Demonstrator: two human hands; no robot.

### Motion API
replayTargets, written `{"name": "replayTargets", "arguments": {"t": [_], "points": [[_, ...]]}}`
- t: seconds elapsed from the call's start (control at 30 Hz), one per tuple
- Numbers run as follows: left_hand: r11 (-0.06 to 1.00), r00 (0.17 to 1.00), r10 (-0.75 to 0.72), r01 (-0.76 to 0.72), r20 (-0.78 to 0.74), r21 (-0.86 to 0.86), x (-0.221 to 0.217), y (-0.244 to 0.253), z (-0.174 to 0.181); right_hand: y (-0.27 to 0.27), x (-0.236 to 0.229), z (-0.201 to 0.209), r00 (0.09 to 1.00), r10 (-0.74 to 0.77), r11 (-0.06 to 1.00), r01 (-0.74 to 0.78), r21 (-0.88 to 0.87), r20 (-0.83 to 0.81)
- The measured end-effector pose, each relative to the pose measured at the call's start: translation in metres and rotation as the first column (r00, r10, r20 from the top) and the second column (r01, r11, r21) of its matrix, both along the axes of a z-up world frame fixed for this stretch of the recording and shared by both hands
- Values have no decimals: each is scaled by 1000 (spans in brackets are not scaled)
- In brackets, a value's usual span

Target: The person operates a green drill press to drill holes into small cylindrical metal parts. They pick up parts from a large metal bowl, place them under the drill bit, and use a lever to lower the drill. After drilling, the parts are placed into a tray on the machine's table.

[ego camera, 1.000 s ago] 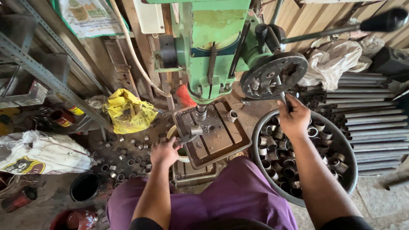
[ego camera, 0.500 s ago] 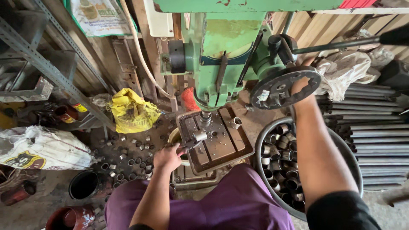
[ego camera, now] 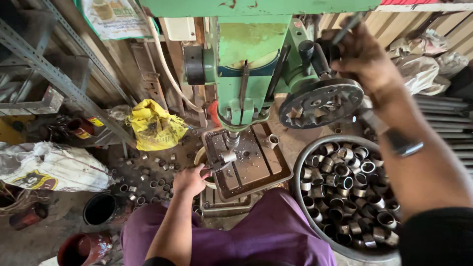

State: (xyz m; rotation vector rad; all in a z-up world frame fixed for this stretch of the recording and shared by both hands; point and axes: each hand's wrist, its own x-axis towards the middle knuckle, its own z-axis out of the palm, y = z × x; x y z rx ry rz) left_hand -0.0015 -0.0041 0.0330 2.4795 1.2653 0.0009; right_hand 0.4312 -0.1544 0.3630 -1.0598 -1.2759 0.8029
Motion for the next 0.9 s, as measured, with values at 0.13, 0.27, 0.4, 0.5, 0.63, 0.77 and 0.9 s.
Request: {"name": "replayTargets", "arguments": {"t": [0.13,0.27,0.4,0.5,0.63,0.77,0.9], "points": [[999,999,-5,3,48,41,-2,1,-5,-53,-6,-18,963,216,976,-209,57,-159],[1000,999,7,-8,50,30,-2,1,-10,-93,5,-55,932,344,937,-332,112,-111],[1000,1000,4,-5,30,25,-2,-1,-10,-104,-7,-64,532,59,643,627,-440,844],[1000,998,-7,8,-58,28,1,1,-7,-106,-51,-66,803,-227,668,540,-512,551],[1000,992,-12,11,-129,-11,2,0,-7,-109,-95,-67,402,-276,592,787,-175,873],[999,995,-21,24,-101,28,1,1,-16,-112,-100,-74,501,-477,647,756,-96,722],[999,997,-9,12,-77,37,0,1,-20,-113,-96,-87,526,-540,717,697,31,657]]}}
